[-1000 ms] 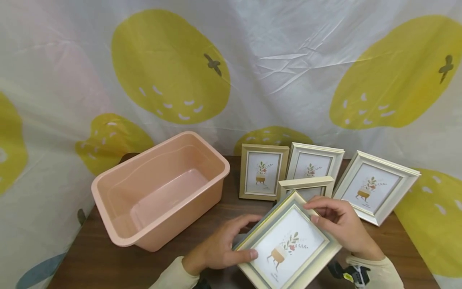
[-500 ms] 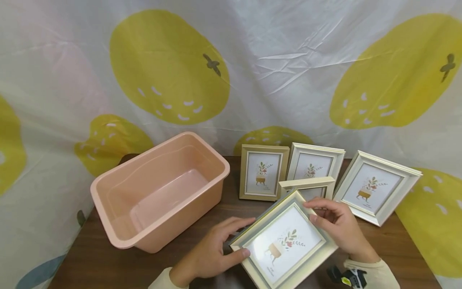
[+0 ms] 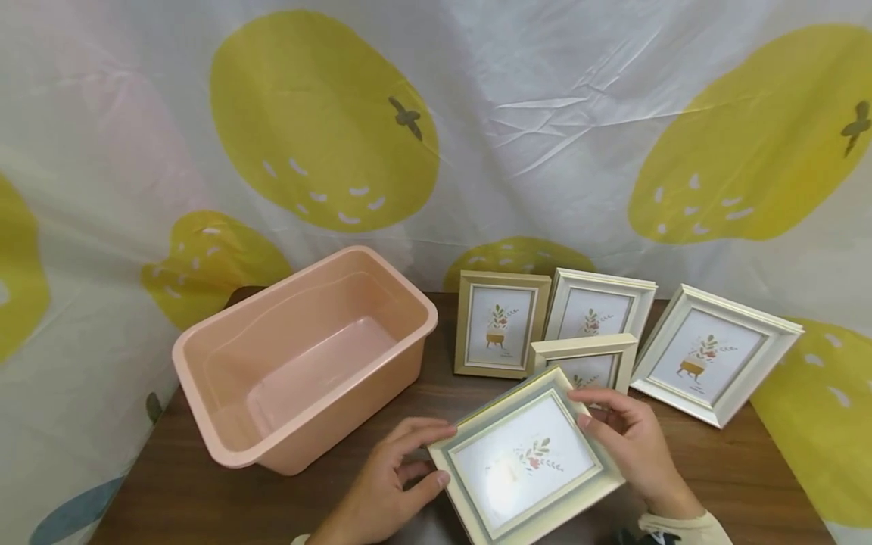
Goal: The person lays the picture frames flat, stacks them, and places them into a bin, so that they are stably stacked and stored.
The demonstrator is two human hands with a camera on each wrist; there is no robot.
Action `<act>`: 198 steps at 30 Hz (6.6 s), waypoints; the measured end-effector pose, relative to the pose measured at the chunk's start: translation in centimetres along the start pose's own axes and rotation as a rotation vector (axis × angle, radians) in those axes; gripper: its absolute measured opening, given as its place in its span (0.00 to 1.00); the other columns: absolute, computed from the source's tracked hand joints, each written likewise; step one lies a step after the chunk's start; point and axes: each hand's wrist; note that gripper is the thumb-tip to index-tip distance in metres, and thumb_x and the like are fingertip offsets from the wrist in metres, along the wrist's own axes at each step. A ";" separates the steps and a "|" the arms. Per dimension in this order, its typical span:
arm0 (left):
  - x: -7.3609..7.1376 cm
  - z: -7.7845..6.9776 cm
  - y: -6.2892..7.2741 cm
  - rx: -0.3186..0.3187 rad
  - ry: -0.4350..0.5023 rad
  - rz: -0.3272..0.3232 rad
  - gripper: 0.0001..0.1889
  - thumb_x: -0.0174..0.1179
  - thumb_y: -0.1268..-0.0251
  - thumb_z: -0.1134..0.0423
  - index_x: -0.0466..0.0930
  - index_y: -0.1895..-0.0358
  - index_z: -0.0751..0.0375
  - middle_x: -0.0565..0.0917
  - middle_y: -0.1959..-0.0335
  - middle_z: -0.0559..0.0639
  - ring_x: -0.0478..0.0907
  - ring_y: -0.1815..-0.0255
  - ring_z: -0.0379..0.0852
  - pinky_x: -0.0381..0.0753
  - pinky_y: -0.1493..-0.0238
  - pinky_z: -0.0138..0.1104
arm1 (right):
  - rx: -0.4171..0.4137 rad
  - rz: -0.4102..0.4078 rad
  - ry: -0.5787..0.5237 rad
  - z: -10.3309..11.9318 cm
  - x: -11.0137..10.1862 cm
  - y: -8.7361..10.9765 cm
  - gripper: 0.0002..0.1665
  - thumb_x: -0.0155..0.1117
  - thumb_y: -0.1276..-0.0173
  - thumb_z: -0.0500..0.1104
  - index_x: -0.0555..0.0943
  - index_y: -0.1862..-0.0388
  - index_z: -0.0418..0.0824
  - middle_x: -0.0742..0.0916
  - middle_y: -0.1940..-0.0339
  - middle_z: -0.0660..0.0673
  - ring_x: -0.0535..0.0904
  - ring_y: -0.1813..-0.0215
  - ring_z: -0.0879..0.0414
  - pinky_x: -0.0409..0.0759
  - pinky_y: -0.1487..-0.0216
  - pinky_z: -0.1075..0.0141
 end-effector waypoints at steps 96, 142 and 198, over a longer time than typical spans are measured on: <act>-3.3 3.9 0.8 -0.520 -0.416 -0.126 0.29 0.77 0.40 0.55 0.83 0.34 0.43 0.88 0.48 0.52 0.82 0.44 0.50 0.81 0.49 0.45 | 0.076 0.390 0.417 -2.6 0.9 1.9 0.29 0.80 0.36 0.37 0.82 0.38 0.32 0.89 0.56 0.35 0.86 0.68 0.67 0.86 0.72 0.67; -3.4 4.1 0.5 -0.474 -0.449 -0.082 0.27 0.78 0.40 0.57 0.83 0.36 0.48 0.88 0.46 0.51 0.84 0.46 0.48 0.82 0.48 0.47 | -0.211 0.436 0.697 5.6 -7.5 -11.8 0.24 0.80 0.38 0.32 0.88 0.47 0.52 0.91 0.48 0.51 0.84 0.46 0.69 0.84 0.47 0.73; -5.0 1.2 1.7 -0.362 -0.288 -0.077 0.29 0.72 0.31 0.61 0.76 0.29 0.59 0.75 0.29 0.61 0.76 0.31 0.64 0.87 0.43 0.34 | -0.143 0.080 0.613 6.8 -6.4 -5.8 0.19 0.72 0.40 0.21 0.92 0.56 0.40 0.91 0.64 0.61 0.81 0.74 0.68 0.78 0.73 0.76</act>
Point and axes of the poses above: each hand's wrist, its own y-axis away from the middle knuckle, its own x-axis out of the palm, z = x × y
